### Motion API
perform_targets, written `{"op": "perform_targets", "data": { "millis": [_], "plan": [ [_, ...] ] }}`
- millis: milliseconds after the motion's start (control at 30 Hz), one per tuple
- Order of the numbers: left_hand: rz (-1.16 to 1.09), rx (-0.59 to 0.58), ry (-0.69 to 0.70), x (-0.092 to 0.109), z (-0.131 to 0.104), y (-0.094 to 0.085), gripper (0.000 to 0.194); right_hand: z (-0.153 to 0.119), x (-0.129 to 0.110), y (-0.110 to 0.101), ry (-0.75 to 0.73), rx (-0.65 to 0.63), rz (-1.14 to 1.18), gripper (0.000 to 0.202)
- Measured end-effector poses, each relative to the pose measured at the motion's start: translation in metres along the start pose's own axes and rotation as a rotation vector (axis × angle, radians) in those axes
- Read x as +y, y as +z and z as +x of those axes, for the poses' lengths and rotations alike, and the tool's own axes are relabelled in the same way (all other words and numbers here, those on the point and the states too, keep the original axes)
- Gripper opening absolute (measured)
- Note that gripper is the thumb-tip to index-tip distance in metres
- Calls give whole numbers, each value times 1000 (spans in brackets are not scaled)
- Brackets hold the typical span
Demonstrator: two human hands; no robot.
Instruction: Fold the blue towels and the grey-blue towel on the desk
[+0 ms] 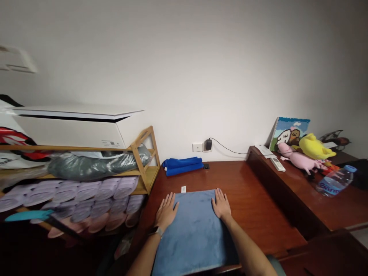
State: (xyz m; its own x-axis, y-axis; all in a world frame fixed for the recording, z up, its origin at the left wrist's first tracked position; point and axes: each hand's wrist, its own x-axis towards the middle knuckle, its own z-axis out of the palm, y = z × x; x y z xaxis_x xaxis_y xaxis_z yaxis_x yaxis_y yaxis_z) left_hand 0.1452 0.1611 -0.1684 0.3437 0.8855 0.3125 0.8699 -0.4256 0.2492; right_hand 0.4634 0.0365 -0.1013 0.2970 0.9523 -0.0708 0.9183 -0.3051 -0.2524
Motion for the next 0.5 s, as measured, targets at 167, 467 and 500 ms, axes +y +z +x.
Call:
{"op": "perform_targets", "data": {
  "millis": [167, 467, 500],
  "plan": [
    [8, 5, 4, 8, 0, 0, 66, 1, 3, -1, 17, -72, -17, 71],
    [36, 69, 35, 8, 3, -5, 64, -10, 9, 1, -39, 26, 19, 69],
    [40, 76, 46, 14, 4, -7, 64, -10, 8, 1, -39, 27, 19, 69]
  ]
}}
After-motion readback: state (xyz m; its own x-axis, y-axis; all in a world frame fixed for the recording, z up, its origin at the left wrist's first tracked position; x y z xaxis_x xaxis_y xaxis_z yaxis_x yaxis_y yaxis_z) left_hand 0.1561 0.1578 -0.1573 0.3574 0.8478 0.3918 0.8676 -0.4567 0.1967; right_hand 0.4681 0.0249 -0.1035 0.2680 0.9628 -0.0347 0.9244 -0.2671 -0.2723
